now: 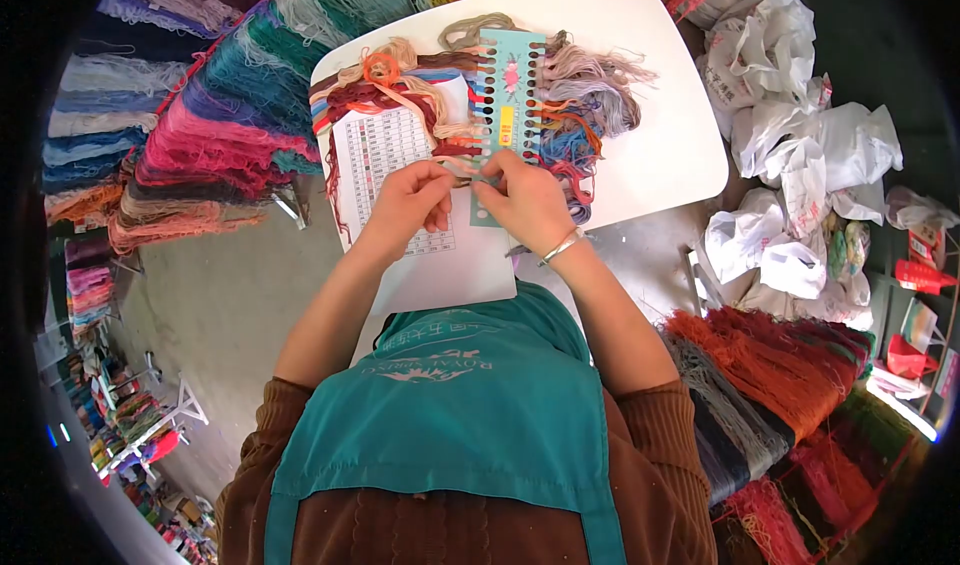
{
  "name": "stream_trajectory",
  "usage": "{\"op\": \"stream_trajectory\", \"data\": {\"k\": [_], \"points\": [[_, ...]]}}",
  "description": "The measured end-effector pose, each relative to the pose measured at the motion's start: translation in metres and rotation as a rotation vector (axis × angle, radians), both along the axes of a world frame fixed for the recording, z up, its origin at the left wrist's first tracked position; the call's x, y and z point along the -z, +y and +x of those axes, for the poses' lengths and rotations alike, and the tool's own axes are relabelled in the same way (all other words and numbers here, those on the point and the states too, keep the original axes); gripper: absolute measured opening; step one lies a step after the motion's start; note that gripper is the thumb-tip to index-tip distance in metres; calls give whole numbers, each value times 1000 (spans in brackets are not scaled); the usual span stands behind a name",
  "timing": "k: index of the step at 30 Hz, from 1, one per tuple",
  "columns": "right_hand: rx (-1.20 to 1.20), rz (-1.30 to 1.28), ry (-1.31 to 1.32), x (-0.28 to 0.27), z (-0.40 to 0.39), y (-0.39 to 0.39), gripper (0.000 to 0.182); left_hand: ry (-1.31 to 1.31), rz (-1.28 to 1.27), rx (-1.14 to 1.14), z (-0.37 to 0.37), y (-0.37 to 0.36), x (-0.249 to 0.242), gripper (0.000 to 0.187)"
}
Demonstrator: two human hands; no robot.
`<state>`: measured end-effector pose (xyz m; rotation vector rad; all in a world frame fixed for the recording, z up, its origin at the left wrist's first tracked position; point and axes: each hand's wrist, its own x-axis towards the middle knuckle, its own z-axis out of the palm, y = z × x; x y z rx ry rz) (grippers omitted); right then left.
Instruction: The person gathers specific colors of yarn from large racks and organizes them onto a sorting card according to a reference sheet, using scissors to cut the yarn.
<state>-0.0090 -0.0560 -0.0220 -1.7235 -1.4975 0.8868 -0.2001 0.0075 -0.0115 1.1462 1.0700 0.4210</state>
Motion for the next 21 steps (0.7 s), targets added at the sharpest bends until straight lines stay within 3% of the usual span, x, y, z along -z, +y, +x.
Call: {"op": "stream_trajectory", "data": {"k": [6,9,11,13,15,17,19,21], "points": [[-4,-43,-111,0,-2,2,28,-192,-174,100,6,-10,2,18],[18,-22,-32,11,3,5,33,-210,-218,146,6,-6,-6,21],[14,-93,217,13,8,9,37,-212,-251,151,8,-3,-6,22],[-21,-111,206,3,15,11,37,-115,-89,109,20,-4,-5,16],[-55,-328,397,-6,20,12,28,-64,49,167,27,-5,-1,13],[-53,-311,442,-1,24,11,30,-10,189,220,29,-4,6,11],[-54,-321,488,-5,22,11,33,286,725,374,28,-2,12,11],[-51,-330,471,-6,18,12,30,272,752,331,30,-2,18,10]]}}
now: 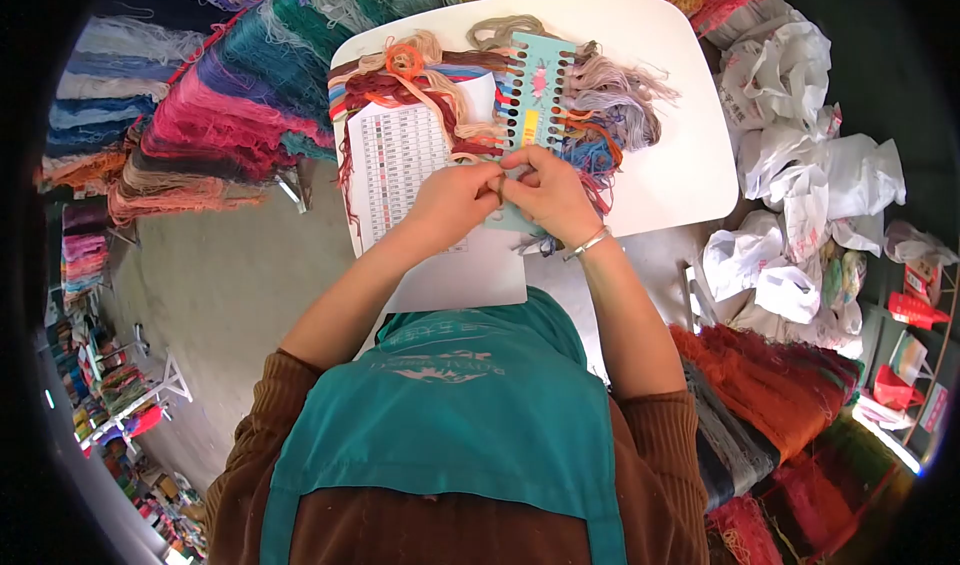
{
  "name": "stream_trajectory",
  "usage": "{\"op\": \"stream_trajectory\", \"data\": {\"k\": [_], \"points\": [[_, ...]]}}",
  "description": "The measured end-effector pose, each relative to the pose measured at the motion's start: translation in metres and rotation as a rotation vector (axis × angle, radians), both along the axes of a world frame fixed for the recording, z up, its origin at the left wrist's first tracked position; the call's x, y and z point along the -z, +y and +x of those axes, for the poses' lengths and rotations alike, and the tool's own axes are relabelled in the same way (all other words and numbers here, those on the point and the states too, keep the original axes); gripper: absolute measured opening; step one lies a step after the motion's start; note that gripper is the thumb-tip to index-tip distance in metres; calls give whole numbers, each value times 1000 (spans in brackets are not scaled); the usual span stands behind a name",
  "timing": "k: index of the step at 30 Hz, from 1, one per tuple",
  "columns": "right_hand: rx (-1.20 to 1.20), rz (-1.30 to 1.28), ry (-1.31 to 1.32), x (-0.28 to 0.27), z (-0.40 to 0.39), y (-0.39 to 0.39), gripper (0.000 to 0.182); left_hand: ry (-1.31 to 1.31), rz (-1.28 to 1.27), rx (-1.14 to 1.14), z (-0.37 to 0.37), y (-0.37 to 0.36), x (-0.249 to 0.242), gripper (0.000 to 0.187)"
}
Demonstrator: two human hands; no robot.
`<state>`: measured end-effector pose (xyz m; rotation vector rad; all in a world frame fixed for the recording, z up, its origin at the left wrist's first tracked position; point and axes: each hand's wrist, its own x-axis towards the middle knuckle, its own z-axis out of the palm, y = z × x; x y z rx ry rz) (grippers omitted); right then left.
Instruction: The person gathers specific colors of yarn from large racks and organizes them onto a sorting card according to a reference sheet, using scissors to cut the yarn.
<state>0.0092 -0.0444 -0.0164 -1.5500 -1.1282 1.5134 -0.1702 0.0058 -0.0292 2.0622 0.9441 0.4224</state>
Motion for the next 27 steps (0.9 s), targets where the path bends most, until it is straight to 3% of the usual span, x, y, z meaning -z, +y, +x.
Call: {"op": "stream_trajectory", "data": {"k": [2,4,5,7,9,11,14,17,19,21,23,25,27], "points": [[-2,-7,-19,2,-1,3,28,-33,29,-29,-1,6,-9,9],[16,38,41,8,1,4,25,-506,-1254,-192,-11,16,-20,20],[11,36,43,8,1,4,25,-621,-1495,-290,-20,20,-20,25],[-50,57,-56,7,1,5,24,-754,-1629,-264,-53,30,-19,27],[-88,69,-103,2,2,7,24,-834,-1578,-178,-100,49,-33,28],[-120,4,-161,-5,2,8,22,-892,-1459,-362,-154,74,-48,30],[-92,33,-129,4,2,7,25,-1015,-1411,-427,-227,110,-71,32],[-103,21,-154,-3,1,9,28,-1019,-1263,-514,-262,138,-100,31],[-107,-19,-187,-6,0,9,22,-1039,-1148,-444,-272,165,-111,30],[-107,-6,-189,-6,-1,8,22,-1120,-1254,-275,-270,201,-125,32],[-108,7,-192,-4,-2,8,22,-1020,-993,24,-250,238,-134,26],[-93,18,-199,-3,-2,7,22,-833,-504,-415,-177,211,-174,25],[-91,23,-197,-2,-1,6,22,-796,-457,-474,-124,189,-191,24]]}}
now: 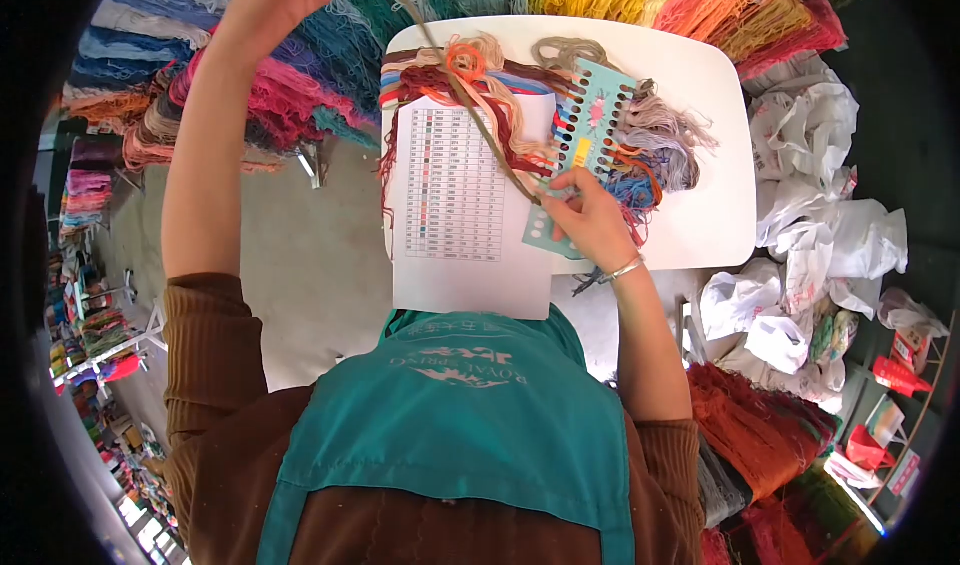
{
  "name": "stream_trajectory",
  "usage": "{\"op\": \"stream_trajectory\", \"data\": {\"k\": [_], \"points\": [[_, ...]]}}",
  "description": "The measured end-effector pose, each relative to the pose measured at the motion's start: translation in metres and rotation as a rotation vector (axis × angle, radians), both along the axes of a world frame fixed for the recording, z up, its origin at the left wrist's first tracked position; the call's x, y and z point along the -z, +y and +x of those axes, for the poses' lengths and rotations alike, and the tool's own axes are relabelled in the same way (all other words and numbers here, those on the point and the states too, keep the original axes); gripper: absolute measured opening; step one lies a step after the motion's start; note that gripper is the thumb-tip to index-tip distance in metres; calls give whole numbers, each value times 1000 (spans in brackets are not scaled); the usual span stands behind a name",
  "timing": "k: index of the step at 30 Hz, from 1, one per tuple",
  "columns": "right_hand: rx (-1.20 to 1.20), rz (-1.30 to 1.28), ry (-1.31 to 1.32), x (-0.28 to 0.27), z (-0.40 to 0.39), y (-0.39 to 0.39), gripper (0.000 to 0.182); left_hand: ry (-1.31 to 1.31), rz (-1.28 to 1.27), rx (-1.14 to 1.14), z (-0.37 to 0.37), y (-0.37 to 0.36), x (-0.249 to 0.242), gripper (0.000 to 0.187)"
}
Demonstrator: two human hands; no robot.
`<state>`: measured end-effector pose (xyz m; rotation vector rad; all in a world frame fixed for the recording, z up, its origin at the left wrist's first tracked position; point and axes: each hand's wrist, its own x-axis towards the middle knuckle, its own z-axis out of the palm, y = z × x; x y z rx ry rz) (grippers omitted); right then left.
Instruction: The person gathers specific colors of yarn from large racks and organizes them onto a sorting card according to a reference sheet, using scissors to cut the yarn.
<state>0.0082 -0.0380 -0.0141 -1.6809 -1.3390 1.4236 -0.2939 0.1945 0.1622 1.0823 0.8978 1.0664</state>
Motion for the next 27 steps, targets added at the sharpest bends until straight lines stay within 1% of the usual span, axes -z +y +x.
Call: {"op": "stream_trajectory", "data": {"k": [1,2,3,4,6,8,10,12,13,14,16,17,19,20,22,23,25,27], "points": [[4,7,4,0,0,0,22,58,12,-54,11,-4,-3,25],[5,7,6,0,0,0,22,347,158,28,-2,4,15,25],[3,10,-11,-1,1,-1,22,636,305,113,-15,11,40,36],[3,14,-29,-2,1,-1,23,690,298,128,-5,-4,46,38],[12,13,-22,-2,1,-1,24,698,397,177,-6,-20,95,26],[19,9,-15,-2,2,-2,24,750,652,186,-7,-49,136,20],[17,6,-18,-3,2,-2,24,912,630,215,-8,-82,151,17],[13,2,-31,-2,2,-1,24,958,830,158,-11,-106,163,14],[9,-2,-47,-2,2,-1,24,973,866,117,-12,-116,169,15],[5,-2,-45,-2,0,-1,24,976,865,114,-11,-126,172,15],[17,43,-63,-2,-4,-4,23,967,827,17,-9,-144,176,17],[13,44,-63,-1,-6,-5,23,981,816,22,-11,-149,181,21],[-12,226,-256,2,-14,-6,27,1005,846,7,-11,-158,187,23],[-14,226,-256,-1,-20,-6,27,1028,877,-3,-10,-161,189,24],[20,447,-515,-12,-37,-5,35,1045,884,-6,-7,-166,192,26],[17,448,-515,-16,-42,1,35,1062,893,-6,-6,-168,194,27],[-31,910,-769,-20,-47,18,44,1085,881,-14,-4,-171,198,28],[-83,914,-816,-18,-47,27,47,1110,868,-25,-3,-173,200,29]]}}
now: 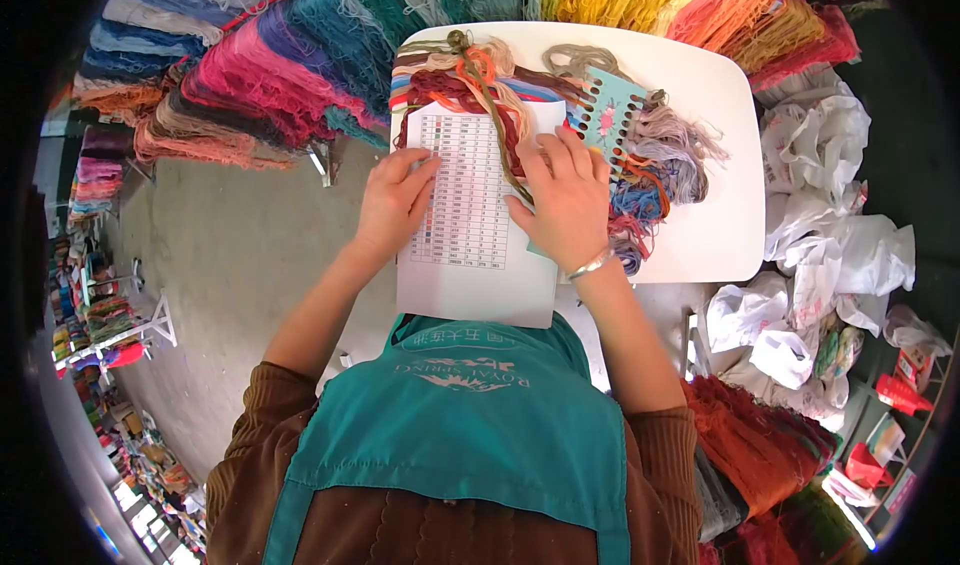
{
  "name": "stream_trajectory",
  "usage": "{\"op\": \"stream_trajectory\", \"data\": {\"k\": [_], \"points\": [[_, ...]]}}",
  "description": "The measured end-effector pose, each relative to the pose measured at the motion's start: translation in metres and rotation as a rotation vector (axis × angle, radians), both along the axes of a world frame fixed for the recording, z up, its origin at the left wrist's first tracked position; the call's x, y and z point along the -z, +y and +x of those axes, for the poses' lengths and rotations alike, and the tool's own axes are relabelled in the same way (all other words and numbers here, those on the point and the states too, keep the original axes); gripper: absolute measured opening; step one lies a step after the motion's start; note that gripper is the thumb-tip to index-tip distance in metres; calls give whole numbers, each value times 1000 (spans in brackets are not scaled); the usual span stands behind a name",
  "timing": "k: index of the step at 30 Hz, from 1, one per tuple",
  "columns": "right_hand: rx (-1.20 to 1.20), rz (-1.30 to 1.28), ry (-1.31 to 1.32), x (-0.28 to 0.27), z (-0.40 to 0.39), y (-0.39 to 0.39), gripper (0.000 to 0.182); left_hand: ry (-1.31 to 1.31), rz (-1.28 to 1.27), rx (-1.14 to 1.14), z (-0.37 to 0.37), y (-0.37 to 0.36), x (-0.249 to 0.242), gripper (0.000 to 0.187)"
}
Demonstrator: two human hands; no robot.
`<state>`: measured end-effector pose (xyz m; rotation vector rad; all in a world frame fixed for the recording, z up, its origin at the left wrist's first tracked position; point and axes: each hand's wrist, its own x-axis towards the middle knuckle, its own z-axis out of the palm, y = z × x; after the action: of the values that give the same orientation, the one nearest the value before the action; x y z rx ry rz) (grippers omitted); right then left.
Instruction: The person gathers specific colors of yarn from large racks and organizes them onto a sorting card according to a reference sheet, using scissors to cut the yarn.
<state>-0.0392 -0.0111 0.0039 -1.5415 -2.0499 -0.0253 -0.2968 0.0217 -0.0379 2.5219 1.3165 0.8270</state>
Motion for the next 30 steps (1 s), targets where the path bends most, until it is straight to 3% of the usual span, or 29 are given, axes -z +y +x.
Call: {"op": "stream_trajectory", "data": {"k": [5,12,30], "points": [[-50,-31,-59,27,9,14,49,16,14,-36,0,-1,5,31],[117,-4,32,45,19,30,34,4,14,-52,1,0,4,32],[161,13,59,45,16,34,27,48,6,-55,2,8,1,34]]}}
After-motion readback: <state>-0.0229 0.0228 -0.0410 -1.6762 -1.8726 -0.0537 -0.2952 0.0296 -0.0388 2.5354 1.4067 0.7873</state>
